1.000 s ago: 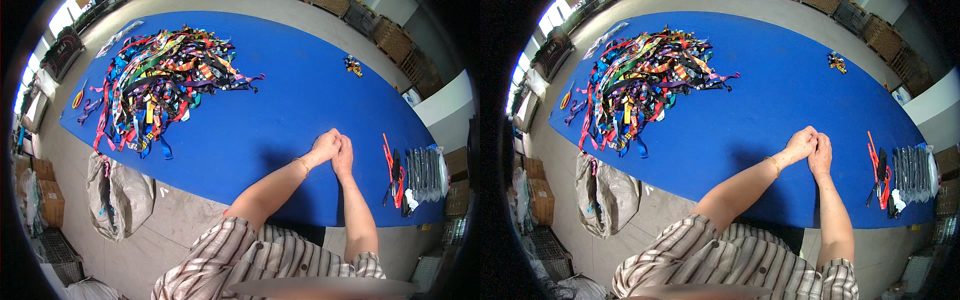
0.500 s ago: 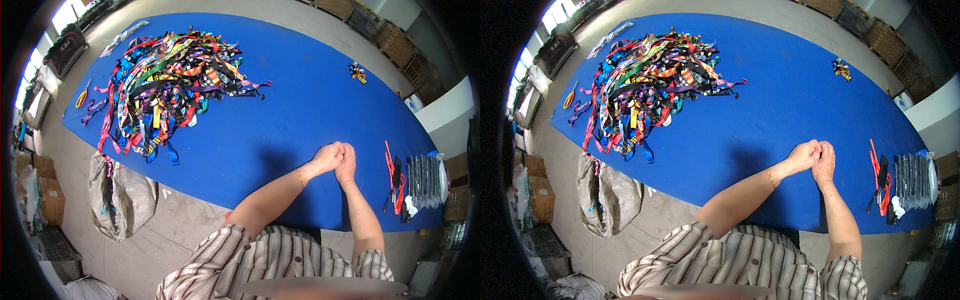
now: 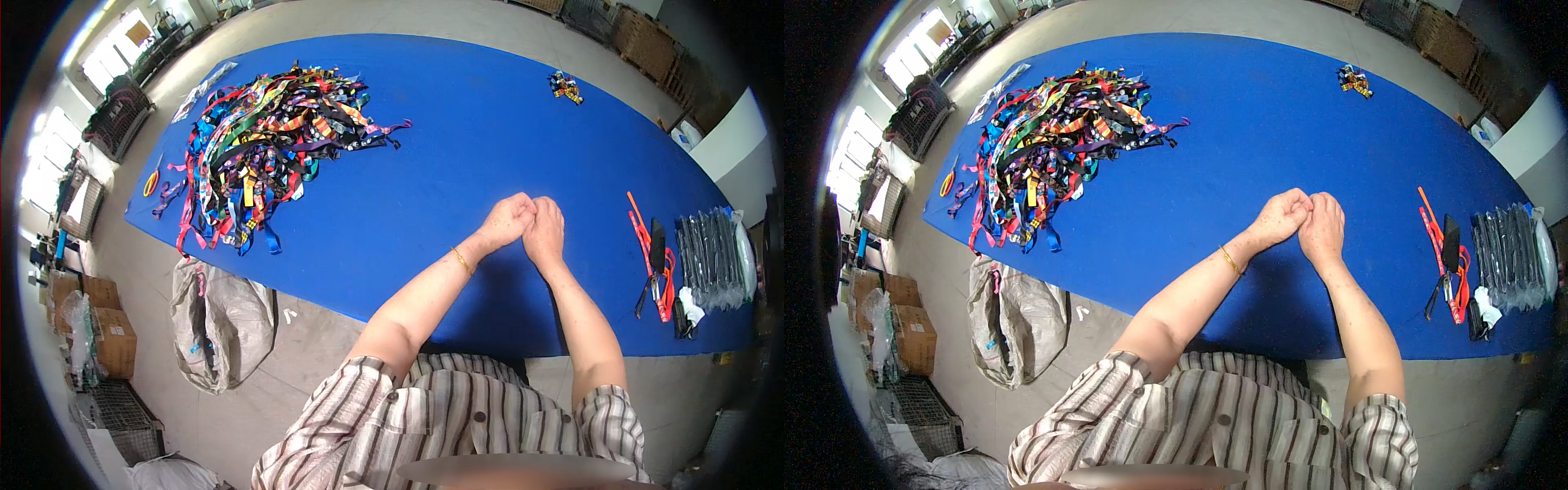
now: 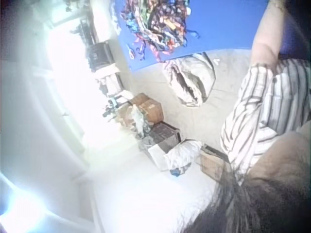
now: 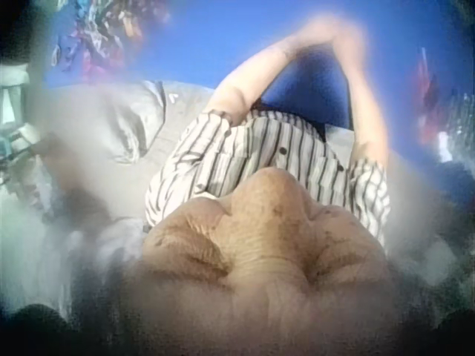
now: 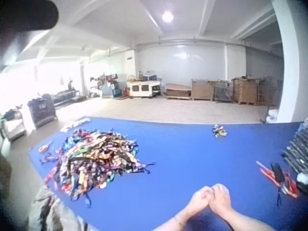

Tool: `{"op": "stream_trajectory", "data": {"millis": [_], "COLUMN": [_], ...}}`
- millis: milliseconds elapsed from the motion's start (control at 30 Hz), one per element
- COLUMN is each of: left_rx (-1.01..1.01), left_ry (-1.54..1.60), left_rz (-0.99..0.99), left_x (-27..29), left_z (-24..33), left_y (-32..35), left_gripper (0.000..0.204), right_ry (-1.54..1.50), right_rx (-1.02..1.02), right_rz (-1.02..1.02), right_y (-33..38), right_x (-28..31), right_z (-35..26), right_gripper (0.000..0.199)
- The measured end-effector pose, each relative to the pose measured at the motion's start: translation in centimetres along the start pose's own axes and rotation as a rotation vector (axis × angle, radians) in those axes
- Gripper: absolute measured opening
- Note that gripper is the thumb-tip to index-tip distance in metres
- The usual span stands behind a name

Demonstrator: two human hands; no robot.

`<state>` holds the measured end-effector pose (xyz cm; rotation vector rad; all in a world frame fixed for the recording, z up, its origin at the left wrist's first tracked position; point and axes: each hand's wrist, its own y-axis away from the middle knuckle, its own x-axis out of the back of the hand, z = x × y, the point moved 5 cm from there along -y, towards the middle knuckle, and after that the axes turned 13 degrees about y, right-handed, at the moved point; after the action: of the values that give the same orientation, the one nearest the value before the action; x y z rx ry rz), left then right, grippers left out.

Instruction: Manually tying fabric ribbons into decorative bows at a factory workstation.

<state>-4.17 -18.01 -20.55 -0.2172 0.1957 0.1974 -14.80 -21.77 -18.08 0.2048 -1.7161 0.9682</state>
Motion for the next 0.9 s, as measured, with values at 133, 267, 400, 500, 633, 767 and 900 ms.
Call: {"op": "stream_trajectory", "data": {"millis": [133,267,400,500,633,767,900], "left_rx": [-0.057,-0.026,-0.024,-0.002,-0.08,-0.03,0.027], "left_ry": [-0.061,-0.153,-0.107,-0.066,-0.14,-0.121,0.017], "left_rz": [0.058,0.06,0.092,0.083,0.064,0.059,0.033], "left_x": [-0.2,0.0,0.3,-0.2,-0.1,-0.1,0.1], "left_z": [0.6,0.6,0.8,1.2,0.6,1.7,0.9], "left_y": [0.0,0.3,0.5,0.6,0.7,1.5,0.9], "left_gripper": [0.012,0.012,0.012,0.013,0.013,0.011,0.011], "right_ry": [-0.04,-0.016,-0.059,-0.033,-0.018,-0.027,-0.036], "right_rx": [-0.009,-0.018,-0.001,0.008,0.051,0.043,0.066], "right_rz": [-0.046,-0.016,-0.019,0.009,0.088,0.062,0.103], "right_y": [0.0,0.1,0.1,0.2,0.5,0.5,0.3], "right_x": [0.0,0.3,0.7,1.1,0.5,0.9,1.2], "right_z": [0.2,0.1,-0.4,-0.2,0.0,-0.4,-0.7], "right_gripper": [0.021,0.021,0.021,0.02,0.019,0.019,0.018]}}
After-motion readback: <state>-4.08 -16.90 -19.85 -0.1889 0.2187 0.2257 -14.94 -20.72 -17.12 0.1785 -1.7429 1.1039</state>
